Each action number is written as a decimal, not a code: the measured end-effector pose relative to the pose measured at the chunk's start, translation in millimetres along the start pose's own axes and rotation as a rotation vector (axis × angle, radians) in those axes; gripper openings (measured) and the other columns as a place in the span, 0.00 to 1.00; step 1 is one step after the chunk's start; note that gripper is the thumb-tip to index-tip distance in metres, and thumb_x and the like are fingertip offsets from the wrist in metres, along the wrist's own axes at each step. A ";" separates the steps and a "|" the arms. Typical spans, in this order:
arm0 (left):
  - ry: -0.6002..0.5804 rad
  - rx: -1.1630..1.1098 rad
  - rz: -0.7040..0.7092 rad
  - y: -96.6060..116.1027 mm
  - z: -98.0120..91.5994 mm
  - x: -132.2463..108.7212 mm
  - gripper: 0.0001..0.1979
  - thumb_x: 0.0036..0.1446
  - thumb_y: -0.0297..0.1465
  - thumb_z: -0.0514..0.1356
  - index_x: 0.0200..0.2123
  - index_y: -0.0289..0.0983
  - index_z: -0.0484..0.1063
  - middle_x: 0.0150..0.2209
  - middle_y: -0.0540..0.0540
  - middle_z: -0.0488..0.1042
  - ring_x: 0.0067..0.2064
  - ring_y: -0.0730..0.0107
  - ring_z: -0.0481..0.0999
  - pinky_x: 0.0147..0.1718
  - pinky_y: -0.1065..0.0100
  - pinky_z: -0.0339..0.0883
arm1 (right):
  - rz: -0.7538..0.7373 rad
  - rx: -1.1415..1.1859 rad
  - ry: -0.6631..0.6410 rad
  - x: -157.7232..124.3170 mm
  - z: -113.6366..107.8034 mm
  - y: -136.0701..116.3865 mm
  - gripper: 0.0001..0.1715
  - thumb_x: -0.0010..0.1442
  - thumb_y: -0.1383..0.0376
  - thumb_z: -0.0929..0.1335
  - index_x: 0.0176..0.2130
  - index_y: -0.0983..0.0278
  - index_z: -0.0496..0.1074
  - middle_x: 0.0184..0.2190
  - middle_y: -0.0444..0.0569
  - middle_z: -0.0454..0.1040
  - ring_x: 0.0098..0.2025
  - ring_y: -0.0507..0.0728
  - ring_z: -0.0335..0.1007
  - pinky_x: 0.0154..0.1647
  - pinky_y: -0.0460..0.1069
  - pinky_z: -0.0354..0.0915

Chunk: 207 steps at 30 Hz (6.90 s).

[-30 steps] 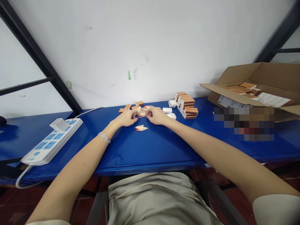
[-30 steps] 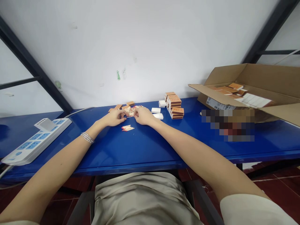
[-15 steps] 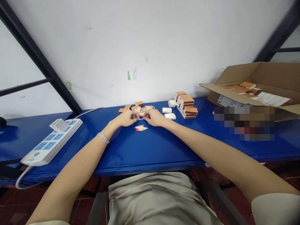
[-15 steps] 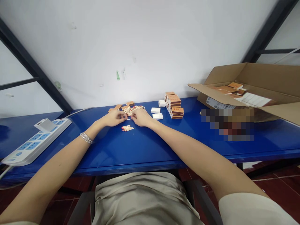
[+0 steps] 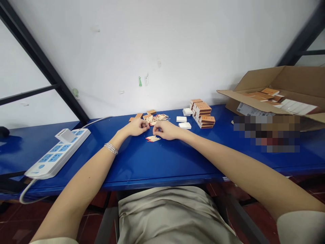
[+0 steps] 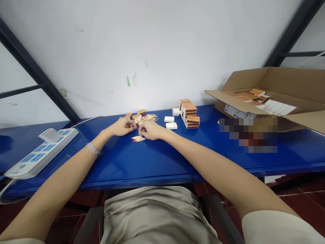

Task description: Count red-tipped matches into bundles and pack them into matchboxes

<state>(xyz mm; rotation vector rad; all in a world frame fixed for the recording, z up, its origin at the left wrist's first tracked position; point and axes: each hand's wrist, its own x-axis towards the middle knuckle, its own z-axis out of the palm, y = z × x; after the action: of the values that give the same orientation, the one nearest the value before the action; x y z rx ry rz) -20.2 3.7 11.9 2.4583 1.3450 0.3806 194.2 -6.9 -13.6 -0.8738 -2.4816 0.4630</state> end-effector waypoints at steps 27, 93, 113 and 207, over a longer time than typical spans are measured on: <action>0.000 -0.009 -0.016 -5.6 -0.4 -0.2 0.08 0.51 0.28 0.59 0.35 0.36 0.77 0.27 0.50 0.75 0.27 0.73 0.70 0.29 0.70 0.64 | 0.205 -0.395 0.054 4.4 -3.9 2.8 0.11 0.60 0.75 0.62 0.38 0.66 0.74 0.45 0.58 0.76 0.50 0.63 0.69 0.47 0.53 0.58; -0.079 -0.070 0.034 7.0 -4.3 -4.9 0.06 0.52 0.32 0.61 0.32 0.35 0.76 0.28 0.48 0.75 0.29 0.73 0.72 0.30 0.70 0.66 | 0.145 -0.553 -0.044 1.5 -12.7 -3.0 0.12 0.64 0.71 0.61 0.40 0.67 0.74 0.47 0.61 0.76 0.49 0.64 0.71 0.47 0.53 0.60; -0.085 -0.084 0.022 3.1 -3.4 -3.6 0.04 0.52 0.31 0.61 0.31 0.36 0.74 0.26 0.49 0.74 0.26 0.75 0.69 0.27 0.71 0.62 | 0.168 -0.361 0.088 1.6 -11.1 -1.8 0.11 0.59 0.74 0.64 0.39 0.66 0.75 0.41 0.54 0.77 0.42 0.59 0.72 0.41 0.49 0.59; 0.104 0.041 -0.086 11.6 -1.5 -3.3 0.14 0.58 0.35 0.52 0.30 0.37 0.76 0.25 0.49 0.71 0.27 0.69 0.68 0.28 0.67 0.58 | 0.162 -0.159 0.104 4.8 -3.5 0.5 0.07 0.57 0.71 0.68 0.35 0.65 0.78 0.33 0.48 0.80 0.34 0.54 0.72 0.37 0.46 0.62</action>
<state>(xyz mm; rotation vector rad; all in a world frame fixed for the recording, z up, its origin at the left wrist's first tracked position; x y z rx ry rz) -13.7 -4.9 17.5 2.4342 1.5090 0.4709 193.0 -2.9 -9.3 -1.1386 -2.3873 0.2673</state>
